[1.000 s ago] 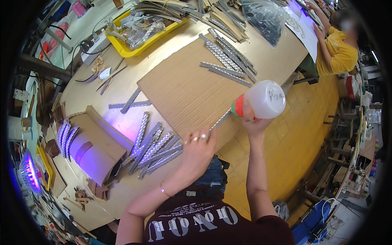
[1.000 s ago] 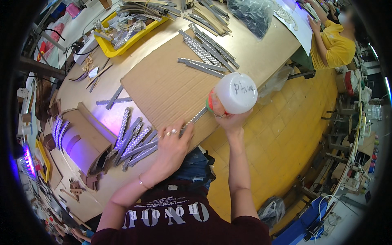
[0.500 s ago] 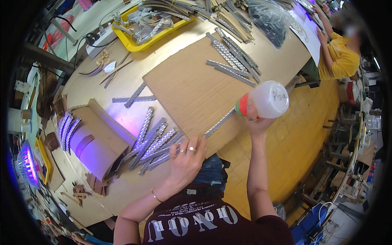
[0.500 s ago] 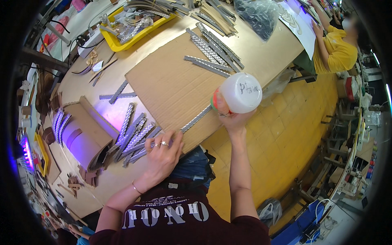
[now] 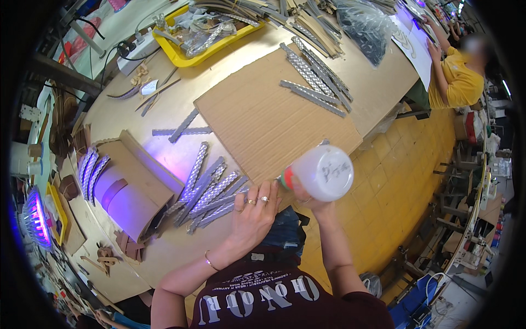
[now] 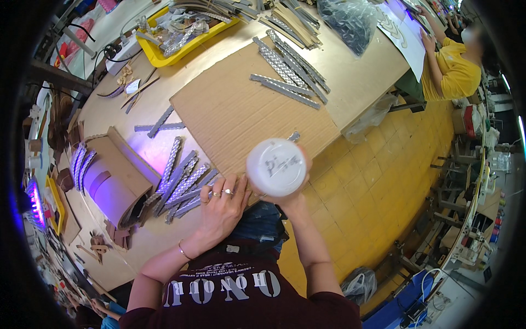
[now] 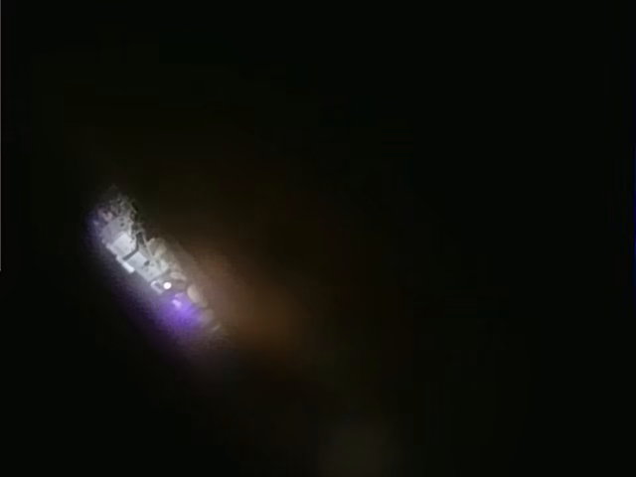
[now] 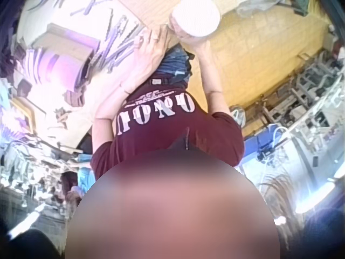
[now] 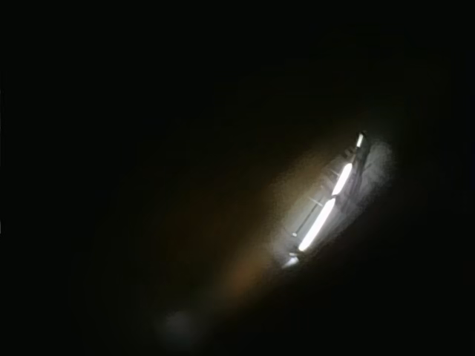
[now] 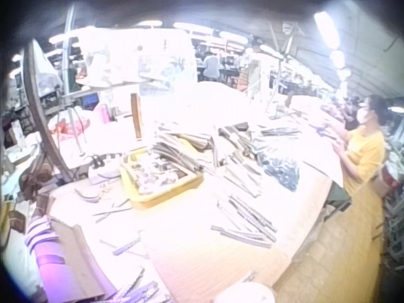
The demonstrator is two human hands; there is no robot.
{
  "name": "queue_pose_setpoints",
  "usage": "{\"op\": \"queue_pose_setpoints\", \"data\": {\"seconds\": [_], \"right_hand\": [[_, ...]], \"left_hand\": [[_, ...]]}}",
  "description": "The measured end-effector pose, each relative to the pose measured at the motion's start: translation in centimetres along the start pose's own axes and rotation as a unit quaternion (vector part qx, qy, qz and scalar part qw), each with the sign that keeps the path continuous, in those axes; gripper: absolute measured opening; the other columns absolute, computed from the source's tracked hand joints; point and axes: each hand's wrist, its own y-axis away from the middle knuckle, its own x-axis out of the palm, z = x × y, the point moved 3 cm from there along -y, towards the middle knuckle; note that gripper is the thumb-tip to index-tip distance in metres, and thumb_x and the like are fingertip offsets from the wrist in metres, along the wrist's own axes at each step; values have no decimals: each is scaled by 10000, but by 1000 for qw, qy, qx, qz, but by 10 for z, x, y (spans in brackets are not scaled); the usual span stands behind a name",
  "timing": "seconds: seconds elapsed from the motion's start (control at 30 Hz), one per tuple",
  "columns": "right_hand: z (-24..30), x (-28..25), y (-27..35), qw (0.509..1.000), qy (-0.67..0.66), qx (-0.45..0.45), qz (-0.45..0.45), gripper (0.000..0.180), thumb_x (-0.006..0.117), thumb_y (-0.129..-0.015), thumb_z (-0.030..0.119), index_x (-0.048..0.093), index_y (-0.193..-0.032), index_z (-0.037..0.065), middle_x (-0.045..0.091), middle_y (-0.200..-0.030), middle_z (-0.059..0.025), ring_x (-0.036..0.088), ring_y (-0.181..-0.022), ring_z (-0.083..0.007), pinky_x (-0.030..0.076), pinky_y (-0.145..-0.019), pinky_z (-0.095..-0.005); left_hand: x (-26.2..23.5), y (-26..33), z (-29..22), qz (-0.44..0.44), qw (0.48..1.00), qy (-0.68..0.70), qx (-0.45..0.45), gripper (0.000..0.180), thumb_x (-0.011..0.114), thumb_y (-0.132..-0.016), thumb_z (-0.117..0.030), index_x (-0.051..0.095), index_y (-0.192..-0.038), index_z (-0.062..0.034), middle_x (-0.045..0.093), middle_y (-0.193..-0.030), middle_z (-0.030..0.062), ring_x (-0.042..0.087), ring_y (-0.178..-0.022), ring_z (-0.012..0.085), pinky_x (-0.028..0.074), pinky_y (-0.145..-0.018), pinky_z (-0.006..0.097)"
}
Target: The person repeatedly applies glue from a squeeze bottle onto long silver decorative strips laid on a cardboard sheet. They pick up each strip, apply glue along its length, and place it back down, repeating this process throughout the clip.
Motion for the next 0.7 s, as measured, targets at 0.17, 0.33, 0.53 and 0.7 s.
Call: {"op": "queue_pose_setpoints", "data": {"seconds": [0.17,0.33,0.53,0.7], "right_hand": [[-3,14,29,995,-83,-15,59,1101,865,-559,555,374,-1319,-72,490,-1223,-207,591,-1037,-310,503,-862,-390],[-10,-7,-1,995,81,-46,42,937,892,-569,351,426,-1286,-33,534,-1187,-185,604,-1019,-300,491,-892,-401],[-40,-34,-53,938,-195,201,-205,468,826,-682,206,602,-1026,-16,648,-948,-89,634,-908,-228,485,-844,-346],[-50,-45,-86,970,-109,139,-167,479,808,-731,264,564,-1034,-16,651,-887,-80,647,-790,-206,504,-745,-311]], "left_hand": [[0,1,1,11,1000,11,3,235,692,-793,-248,662,-971,-97,569,-1073,35,520,-999,174,292,-858,352],[0,1,1,10,1000,-23,14,337,634,-852,-286,645,-1113,-73,577,-1098,38,520,-998,166,297,-850,346],[0,3,1,11,999,-34,20,377,602,-884,-302,630,-1175,-63,587,-1151,49,517,-1030,169,298,-850,345],[-1,2,1,13,999,-31,23,380,597,-890,-294,621,-1185,-56,592,-1150,54,519,-1038,174,300,-844,343]]}}
